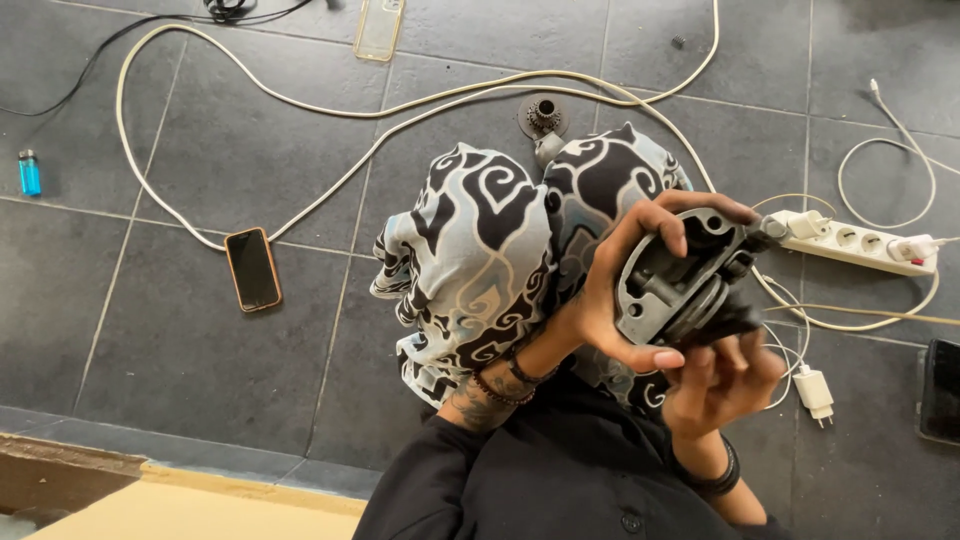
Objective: The person sits on the floor and uses a small metal tool to scrape and clean the interior surfaces of a metallic mechanical housing. They rotate the part to access different areas and continue scraping along the edges and inner walls.
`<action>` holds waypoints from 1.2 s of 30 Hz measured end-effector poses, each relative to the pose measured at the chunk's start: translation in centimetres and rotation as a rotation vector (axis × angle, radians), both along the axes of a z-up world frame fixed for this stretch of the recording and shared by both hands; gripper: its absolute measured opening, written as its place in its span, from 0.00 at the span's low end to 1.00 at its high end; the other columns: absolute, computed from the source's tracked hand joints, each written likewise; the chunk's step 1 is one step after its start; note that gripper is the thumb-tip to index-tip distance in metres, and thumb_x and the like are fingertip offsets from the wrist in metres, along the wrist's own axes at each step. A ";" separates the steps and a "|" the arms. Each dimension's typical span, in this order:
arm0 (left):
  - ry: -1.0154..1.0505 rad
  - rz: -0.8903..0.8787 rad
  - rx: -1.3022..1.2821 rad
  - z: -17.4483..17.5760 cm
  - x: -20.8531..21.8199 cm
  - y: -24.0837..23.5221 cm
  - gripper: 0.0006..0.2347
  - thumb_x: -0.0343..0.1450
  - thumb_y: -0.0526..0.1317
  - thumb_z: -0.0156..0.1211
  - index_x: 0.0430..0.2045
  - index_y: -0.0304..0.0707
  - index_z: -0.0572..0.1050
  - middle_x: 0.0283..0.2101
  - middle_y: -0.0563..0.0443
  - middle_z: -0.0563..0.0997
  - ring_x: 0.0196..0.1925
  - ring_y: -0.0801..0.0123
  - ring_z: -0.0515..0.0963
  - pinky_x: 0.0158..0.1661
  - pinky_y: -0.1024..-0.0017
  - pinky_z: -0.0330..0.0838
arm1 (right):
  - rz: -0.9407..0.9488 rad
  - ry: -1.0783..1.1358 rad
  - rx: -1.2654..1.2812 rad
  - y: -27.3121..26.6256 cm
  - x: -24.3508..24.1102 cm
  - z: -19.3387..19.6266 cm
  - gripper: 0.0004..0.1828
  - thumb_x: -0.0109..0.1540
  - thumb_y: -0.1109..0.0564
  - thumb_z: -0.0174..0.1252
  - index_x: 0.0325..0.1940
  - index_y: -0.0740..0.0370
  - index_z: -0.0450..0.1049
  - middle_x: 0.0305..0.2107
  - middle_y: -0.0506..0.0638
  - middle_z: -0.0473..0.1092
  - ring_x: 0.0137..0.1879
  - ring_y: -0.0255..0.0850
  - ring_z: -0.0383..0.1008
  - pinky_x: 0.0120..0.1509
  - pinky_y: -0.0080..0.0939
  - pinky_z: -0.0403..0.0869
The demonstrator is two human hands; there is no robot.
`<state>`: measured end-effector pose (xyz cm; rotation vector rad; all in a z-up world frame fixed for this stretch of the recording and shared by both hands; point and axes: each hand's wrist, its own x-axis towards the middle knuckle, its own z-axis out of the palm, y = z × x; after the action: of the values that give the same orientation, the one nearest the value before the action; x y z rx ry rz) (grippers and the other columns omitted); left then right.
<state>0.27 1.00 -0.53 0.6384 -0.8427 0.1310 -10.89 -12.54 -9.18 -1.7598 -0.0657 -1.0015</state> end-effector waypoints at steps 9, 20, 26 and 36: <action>-0.014 -0.018 -0.018 -0.4 0.2 -0.1 0.26 0.63 0.52 0.72 0.48 0.45 0.64 0.65 0.35 0.68 0.71 0.49 0.72 0.70 0.48 0.75 | 0.045 0.006 -0.040 -1.3 -1.7 -2.7 0.07 0.72 0.65 0.47 0.54 0.63 0.61 0.19 0.50 0.62 0.19 0.30 0.62 0.26 0.32 0.54; -0.042 0.080 0.100 1.7 0.4 -0.1 0.25 0.65 0.50 0.72 0.47 0.46 0.61 0.64 0.32 0.66 0.69 0.45 0.71 0.66 0.48 0.75 | -0.003 0.151 -0.017 -1.0 -1.8 -1.8 0.16 0.70 0.55 0.50 0.59 0.68 0.65 0.25 0.53 0.61 0.29 0.38 0.63 0.42 0.39 0.64; -0.053 0.172 0.202 2.1 0.2 -1.5 0.25 0.65 0.52 0.70 0.45 0.45 0.60 0.61 0.29 0.67 0.67 0.42 0.71 0.65 0.47 0.72 | 0.059 0.199 0.069 -1.4 -1.3 -1.2 0.17 0.72 0.51 0.49 0.61 0.63 0.62 0.27 0.48 0.60 0.30 0.33 0.59 0.39 0.36 0.61; 0.027 0.025 0.067 2.7 0.1 -3.9 0.26 0.65 0.48 0.74 0.35 0.36 0.56 0.53 0.12 0.67 0.57 0.20 0.73 0.56 0.39 0.73 | 0.688 -0.077 0.278 -2.3 3.1 4.1 0.21 0.70 0.65 0.43 0.64 0.83 0.50 0.19 0.55 0.68 0.20 0.39 0.63 0.26 0.34 0.65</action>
<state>0.35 -2.91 2.16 0.7123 -0.8163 0.1171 -7.81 -14.87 -5.12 -1.2960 -0.5201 -0.5370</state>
